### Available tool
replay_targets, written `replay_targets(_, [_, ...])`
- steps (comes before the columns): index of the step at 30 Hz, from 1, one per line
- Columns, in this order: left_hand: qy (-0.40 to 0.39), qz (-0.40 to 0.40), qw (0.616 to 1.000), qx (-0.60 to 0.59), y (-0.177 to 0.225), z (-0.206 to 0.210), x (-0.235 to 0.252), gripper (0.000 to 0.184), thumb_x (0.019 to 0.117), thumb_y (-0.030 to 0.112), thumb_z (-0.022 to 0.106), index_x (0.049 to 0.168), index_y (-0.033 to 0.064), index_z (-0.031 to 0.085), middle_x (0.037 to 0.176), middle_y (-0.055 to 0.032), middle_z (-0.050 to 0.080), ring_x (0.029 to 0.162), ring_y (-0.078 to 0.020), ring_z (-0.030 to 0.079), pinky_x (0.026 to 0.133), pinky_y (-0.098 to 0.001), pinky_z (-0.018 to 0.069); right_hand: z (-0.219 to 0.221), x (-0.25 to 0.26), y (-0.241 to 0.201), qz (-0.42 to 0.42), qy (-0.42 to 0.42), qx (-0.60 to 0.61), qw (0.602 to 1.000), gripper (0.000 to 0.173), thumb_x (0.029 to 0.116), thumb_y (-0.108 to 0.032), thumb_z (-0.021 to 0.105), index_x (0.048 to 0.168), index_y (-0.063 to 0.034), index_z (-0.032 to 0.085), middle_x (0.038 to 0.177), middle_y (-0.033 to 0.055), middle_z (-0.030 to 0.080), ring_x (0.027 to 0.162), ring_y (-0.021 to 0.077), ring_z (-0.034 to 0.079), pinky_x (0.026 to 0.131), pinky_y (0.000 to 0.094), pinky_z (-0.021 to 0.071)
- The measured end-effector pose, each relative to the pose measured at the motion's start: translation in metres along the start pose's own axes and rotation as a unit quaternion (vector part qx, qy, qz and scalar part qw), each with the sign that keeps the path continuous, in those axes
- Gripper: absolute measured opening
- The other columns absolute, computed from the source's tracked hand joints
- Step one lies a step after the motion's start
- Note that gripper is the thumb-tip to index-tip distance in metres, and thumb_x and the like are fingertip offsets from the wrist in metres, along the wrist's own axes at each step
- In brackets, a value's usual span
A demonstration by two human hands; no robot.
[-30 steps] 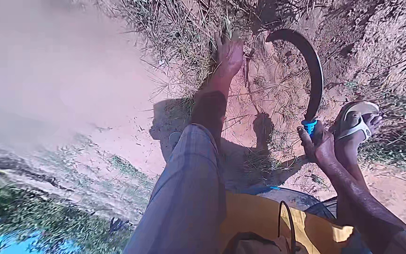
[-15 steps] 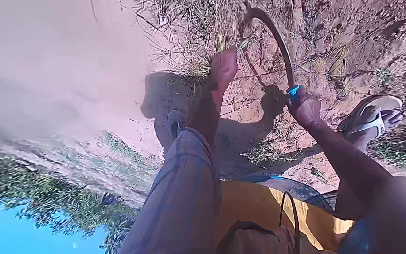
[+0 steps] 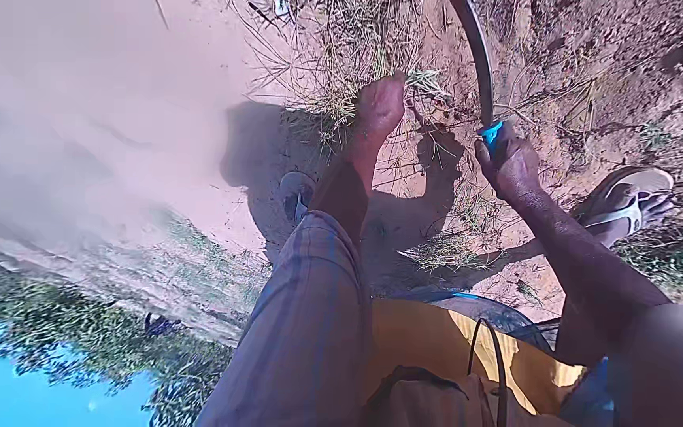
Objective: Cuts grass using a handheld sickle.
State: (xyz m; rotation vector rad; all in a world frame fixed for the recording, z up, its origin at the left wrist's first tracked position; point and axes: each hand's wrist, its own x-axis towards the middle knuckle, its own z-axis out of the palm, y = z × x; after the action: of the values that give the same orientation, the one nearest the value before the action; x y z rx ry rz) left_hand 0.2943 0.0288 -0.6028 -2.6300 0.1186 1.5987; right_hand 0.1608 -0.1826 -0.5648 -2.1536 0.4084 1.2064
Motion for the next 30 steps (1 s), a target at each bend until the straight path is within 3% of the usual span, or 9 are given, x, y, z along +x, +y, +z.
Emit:
replay_targets(4, [-0.035,0.025,0.999,0.011,-0.014,0.003,-0.009,0.035,0.1068,0.008,0.041,0.137,-0.0039,0.054,0.126,-0.0326,0.064,0.121,-0.0527,0.061,0.095,-0.0688,0.0478,0.046,-0.077,0.07,0.093,-0.065,-0.053,0.992,0.048,0.1074,-0.03,0.05,0.134,0.0095,0.054,0.11,0.0349,0.068,0.106,0.0536,0.067,0.089,0.0666,0.0488])
replay_targets(7, [-0.034,0.024,0.999,0.0,-0.037,0.021,-0.027,0.034,0.1091,0.011,0.039,0.134,-0.0048,0.056,0.122,-0.0334,0.065,0.117,-0.0532,0.063,0.095,-0.0687,0.0482,0.042,-0.13,0.075,0.097,-0.085,-0.03,0.991,0.049,0.1067,-0.031,0.052,0.136,0.0088,0.055,0.108,0.0344,0.069,0.103,0.0533,0.068,0.089,0.0667,0.0495])
replay_targets(11, [-0.038,0.001,0.999,-0.007,-0.04,0.017,-0.029,0.035,0.1084,0.011,0.04,0.135,-0.0042,0.055,0.123,-0.0333,0.065,0.119,-0.0528,0.062,0.096,-0.068,0.0481,0.019,-0.081,0.029,-0.06,0.023,0.012,0.998,0.046,0.1037,-0.03,0.054,0.12,0.0135,0.058,0.088,0.0315,0.068,0.082,0.0508,0.069,0.073,0.0648,0.0519])
replay_targets(15, [-0.033,0.014,0.999,-0.012,-0.042,0.017,-0.026,0.035,0.1082,0.011,0.041,0.138,-0.0037,0.054,0.124,-0.0325,0.065,0.12,-0.0514,0.062,0.098,-0.0665,0.0477,-0.012,0.017,-0.05,-0.039,-0.008,-0.058,0.998,0.047,0.107,-0.034,0.051,0.133,0.0054,0.051,0.106,0.0319,0.068,0.102,0.0527,0.068,0.082,0.0677,0.0501])
replay_targets(18, [-0.032,0.016,0.999,-0.017,-0.045,0.014,-0.03,0.036,0.1051,0.008,0.044,0.138,-0.0018,0.055,0.128,-0.0307,0.064,0.124,-0.0498,0.061,0.101,-0.0666,0.0465,0.017,0.015,-0.003,-0.011,-0.04,-0.105,0.994,0.05,0.1075,-0.034,0.051,0.135,0.0075,0.049,0.109,0.0344,0.067,0.104,0.0545,0.067,0.084,0.0689,0.0503])
replay_targets(22, [-0.096,0.029,0.995,-0.025,-0.067,0.045,-0.067,0.035,0.1089,0.013,0.042,0.134,-0.0056,0.056,0.121,-0.0336,0.065,0.118,-0.0519,0.063,0.096,-0.0678,0.0481,0.021,-0.094,0.086,0.081,-0.102,-0.153,0.98,0.055,0.109,-0.034,0.045,0.141,0.0099,0.05,0.118,0.0381,0.065,0.11,0.056,0.065,0.093,0.0678,0.0477])
replay_targets(26, [-0.104,0.037,0.992,-0.061,-0.083,0.098,-0.107,0.037,0.1072,0.018,0.049,0.133,-0.0057,0.06,0.128,-0.0321,0.064,0.123,-0.048,0.06,0.104,-0.0621,0.0444,0.007,-0.132,0.104,0.014,-0.013,-0.12,0.993,0.051,0.1035,-0.031,0.054,0.127,0.0142,0.059,0.102,0.0387,0.068,0.094,0.0593,0.068,0.08,0.0717,0.0503])
replay_targets(28, [-0.056,-0.012,0.997,-0.045,-0.057,0.088,-0.113,0.037,0.104,0.013,0.054,0.137,-0.0023,0.06,0.144,-0.0286,0.055,0.139,-0.0478,0.046,0.115,-0.063,0.0323,0.003,-0.126,0.093,-0.012,0.031,-0.101,0.994,0.051,0.1026,-0.03,0.056,0.124,0.016,0.059,0.097,0.0382,0.068,0.089,0.0585,0.068,0.077,0.0712,0.0504])
replay_targets(30, [0.07,0.026,0.997,-0.035,-0.037,0.07,-0.103,0.037,0.0952,0.005,0.061,0.131,-0.0004,0.065,0.147,-0.0274,0.052,0.139,-0.0518,0.044,0.11,-0.0717,0.0308,-0.004,-0.116,0.077,-0.012,0.053,-0.076,0.996,0.055,0.1036,-0.032,0.054,0.126,0.0181,0.056,0.099,0.0399,0.067,0.091,0.0588,0.068,0.081,0.0716,0.0496])
